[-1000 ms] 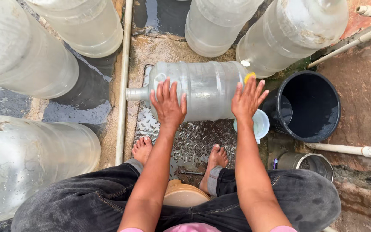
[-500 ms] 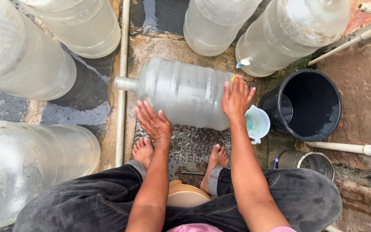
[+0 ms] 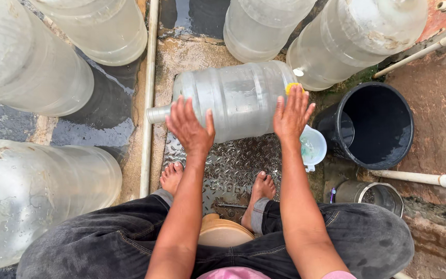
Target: The person scrubs the exterior of large transparent water dispenser bottles using a yellow sponge and soapy water from a small white jug. The person handles the bottles one at a time, rotating them to clean different sides, then places them upright among other bottles.
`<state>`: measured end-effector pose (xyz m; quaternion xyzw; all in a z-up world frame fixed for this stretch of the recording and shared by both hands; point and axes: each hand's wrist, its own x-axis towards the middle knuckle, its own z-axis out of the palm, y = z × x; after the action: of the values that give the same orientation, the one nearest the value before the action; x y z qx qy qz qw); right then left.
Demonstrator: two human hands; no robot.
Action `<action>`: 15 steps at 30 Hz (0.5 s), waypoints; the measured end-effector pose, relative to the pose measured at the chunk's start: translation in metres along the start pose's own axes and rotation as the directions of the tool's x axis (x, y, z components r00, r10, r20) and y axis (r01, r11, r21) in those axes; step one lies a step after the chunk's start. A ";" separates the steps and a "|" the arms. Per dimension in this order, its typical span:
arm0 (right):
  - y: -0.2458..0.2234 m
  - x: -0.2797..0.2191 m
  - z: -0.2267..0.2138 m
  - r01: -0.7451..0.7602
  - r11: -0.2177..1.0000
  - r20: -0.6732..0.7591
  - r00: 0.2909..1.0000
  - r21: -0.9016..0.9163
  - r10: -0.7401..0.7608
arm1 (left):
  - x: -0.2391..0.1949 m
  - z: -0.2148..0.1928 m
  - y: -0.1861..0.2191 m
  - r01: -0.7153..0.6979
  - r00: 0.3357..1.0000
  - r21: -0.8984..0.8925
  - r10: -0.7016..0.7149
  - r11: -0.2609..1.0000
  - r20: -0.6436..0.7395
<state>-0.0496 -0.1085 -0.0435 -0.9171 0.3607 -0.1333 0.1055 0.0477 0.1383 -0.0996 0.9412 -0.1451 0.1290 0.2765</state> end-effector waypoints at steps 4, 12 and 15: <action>-0.076 -0.015 0.028 0.167 0.974 0.074 0.981 0.152 -0.179 | 0.018 0.004 0.007 -0.065 0.998 0.036 0.066 0.997 -0.022; -0.099 0.010 -0.010 0.381 0.921 0.111 0.915 0.084 -0.388 | -0.042 0.014 -0.005 -0.097 0.984 0.055 0.104 0.994 -0.146; -0.069 0.029 -0.028 0.209 0.969 -0.071 0.977 0.134 -0.201 | -0.054 0.011 0.003 -0.078 0.984 0.046 0.085 0.996 -0.154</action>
<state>0.0051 -0.0815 0.0081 -0.9355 0.2566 -0.1945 0.1454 -0.0014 0.1404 -0.1248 0.9267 -0.1588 0.2163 0.2630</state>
